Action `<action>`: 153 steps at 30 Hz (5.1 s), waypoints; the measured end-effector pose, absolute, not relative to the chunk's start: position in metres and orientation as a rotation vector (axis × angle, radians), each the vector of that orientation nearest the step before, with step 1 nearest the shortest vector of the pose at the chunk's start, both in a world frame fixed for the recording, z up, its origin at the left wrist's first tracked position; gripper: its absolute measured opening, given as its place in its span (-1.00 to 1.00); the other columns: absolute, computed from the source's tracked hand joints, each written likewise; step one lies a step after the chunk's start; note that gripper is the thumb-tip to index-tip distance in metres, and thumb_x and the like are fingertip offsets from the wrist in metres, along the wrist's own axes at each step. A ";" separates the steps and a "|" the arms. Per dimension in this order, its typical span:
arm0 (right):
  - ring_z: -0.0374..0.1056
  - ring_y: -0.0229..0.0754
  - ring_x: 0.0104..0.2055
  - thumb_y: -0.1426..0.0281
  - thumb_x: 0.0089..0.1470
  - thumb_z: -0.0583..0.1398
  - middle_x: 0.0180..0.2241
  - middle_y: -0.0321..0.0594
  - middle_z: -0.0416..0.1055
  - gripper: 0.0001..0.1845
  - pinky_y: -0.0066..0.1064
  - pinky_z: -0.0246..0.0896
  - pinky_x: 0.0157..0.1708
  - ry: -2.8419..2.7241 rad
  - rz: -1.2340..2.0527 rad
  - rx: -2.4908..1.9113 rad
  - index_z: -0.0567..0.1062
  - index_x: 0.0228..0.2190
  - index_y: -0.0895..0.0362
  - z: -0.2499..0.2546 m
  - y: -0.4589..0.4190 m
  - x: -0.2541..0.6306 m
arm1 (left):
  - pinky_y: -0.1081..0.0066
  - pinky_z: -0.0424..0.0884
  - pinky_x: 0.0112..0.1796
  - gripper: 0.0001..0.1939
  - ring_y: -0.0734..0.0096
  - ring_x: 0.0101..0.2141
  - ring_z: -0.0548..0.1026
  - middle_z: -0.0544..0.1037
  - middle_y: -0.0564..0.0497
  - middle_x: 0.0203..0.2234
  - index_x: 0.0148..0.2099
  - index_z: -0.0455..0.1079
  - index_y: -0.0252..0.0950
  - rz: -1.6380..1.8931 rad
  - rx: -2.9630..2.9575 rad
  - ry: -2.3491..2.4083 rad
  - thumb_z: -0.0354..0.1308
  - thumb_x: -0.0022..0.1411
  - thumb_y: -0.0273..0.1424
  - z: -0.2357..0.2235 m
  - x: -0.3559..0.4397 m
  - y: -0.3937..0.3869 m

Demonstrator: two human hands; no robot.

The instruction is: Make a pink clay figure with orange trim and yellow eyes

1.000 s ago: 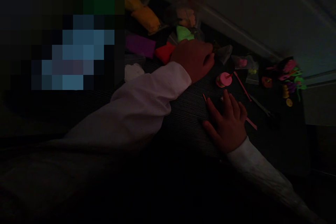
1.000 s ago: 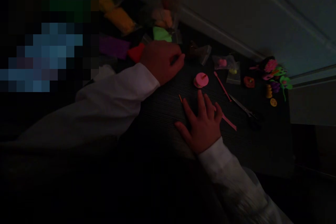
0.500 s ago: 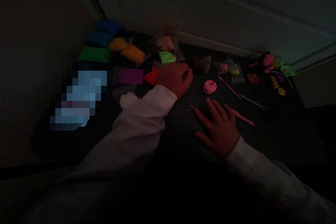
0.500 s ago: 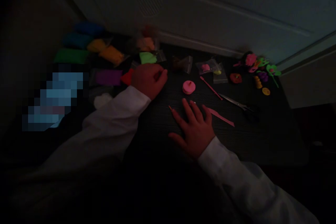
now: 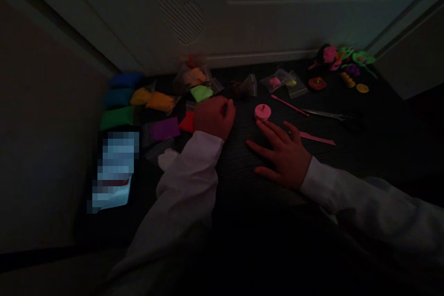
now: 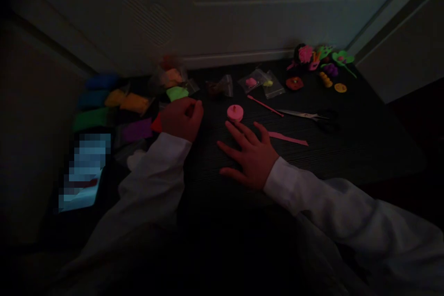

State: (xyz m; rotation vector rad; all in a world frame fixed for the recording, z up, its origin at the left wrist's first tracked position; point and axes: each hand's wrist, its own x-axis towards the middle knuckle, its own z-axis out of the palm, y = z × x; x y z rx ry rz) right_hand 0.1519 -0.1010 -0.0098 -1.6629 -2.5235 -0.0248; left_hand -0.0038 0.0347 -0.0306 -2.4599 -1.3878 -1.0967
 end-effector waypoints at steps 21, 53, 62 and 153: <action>-0.28 0.05 0.19 -0.03 -0.02 -0.13 0.20 -0.09 -0.25 -0.37 0.04 -0.46 0.03 -2.487 0.103 -1.699 0.17 0.02 0.00 -0.010 -0.097 0.148 | 0.42 0.13 -0.51 -0.78 0.47 -0.59 0.27 0.33 0.07 -0.67 -0.50 0.28 -0.26 -1.101 -2.495 -1.415 -0.07 0.11 -0.31 -0.033 -0.005 0.037; -0.30 0.06 0.19 -0.01 0.00 -0.11 0.19 -0.03 -0.26 -0.40 0.05 -0.45 0.01 -2.429 0.114 -1.736 0.16 0.03 -0.03 -0.010 -0.099 0.155 | 0.43 0.08 -0.54 -0.76 0.51 -0.62 0.24 0.27 0.09 -0.71 -0.58 0.24 -0.29 -1.131 -2.444 -1.394 -0.04 0.09 -0.33 -0.034 -0.003 0.038; -0.29 0.08 0.19 -0.04 -0.02 -0.11 0.19 -0.02 -0.24 -0.33 0.05 -0.46 0.01 -2.449 0.111 -1.708 0.13 0.05 0.05 -0.012 -0.099 0.156 | 0.43 0.09 -0.53 -0.78 0.50 -0.60 0.25 0.30 0.09 -0.69 -0.53 0.28 -0.28 -1.117 -2.447 -1.396 -0.04 0.09 -0.33 -0.035 -0.003 0.038; -0.24 0.03 0.19 0.00 -0.03 -0.06 0.18 -0.02 -0.19 -0.35 0.01 -0.38 0.06 -2.390 0.097 -1.868 0.13 0.05 0.05 -0.017 -0.152 0.154 | 0.43 0.09 -0.53 -0.76 0.51 -0.61 0.24 0.29 0.09 -0.69 -0.55 0.26 -0.27 -1.131 -2.467 -1.435 -0.06 0.11 -0.31 -0.034 -0.002 0.037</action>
